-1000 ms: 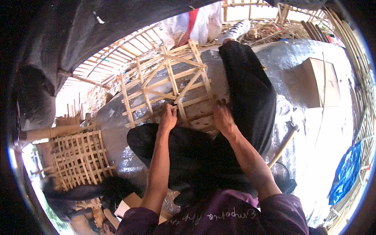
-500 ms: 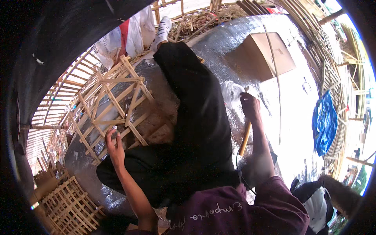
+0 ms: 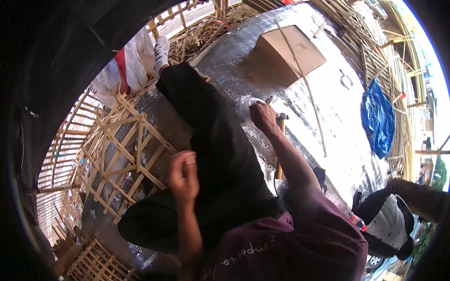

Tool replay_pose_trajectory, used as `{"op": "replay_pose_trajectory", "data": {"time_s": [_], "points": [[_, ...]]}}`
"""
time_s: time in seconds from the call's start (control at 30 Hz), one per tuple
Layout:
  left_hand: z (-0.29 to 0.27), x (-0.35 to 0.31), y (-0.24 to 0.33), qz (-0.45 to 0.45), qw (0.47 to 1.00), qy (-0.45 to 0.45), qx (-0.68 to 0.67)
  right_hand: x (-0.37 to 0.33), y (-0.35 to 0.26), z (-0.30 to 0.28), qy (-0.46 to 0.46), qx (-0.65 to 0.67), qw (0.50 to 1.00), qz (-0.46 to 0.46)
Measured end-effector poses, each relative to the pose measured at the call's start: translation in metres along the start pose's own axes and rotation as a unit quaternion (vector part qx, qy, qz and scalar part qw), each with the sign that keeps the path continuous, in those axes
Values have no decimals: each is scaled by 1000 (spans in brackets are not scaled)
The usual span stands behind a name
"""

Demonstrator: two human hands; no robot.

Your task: The person assembles a bamboo lattice structure by aligning wooden strips and hammering small nails into the joints by hand.

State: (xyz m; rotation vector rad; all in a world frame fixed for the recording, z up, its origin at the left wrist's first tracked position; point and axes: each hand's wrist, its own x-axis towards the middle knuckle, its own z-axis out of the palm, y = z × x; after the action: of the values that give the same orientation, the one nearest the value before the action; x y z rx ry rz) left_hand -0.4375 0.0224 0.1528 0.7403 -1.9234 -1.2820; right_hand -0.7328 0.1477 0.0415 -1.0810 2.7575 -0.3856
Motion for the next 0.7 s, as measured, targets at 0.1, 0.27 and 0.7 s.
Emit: {"op": "replay_pose_trajectory", "data": {"time_s": [0.1,0.27,0.7], "points": [[82,6,6,86,978,-176,-79,-8,-1,-8,9,65,998,14],[150,10,0,80,970,-213,-88,-11,17,-2,1,217,974,67],[169,79,-4,-394,846,-195,-301,-25,20,-26,-39,607,760,229]]}}
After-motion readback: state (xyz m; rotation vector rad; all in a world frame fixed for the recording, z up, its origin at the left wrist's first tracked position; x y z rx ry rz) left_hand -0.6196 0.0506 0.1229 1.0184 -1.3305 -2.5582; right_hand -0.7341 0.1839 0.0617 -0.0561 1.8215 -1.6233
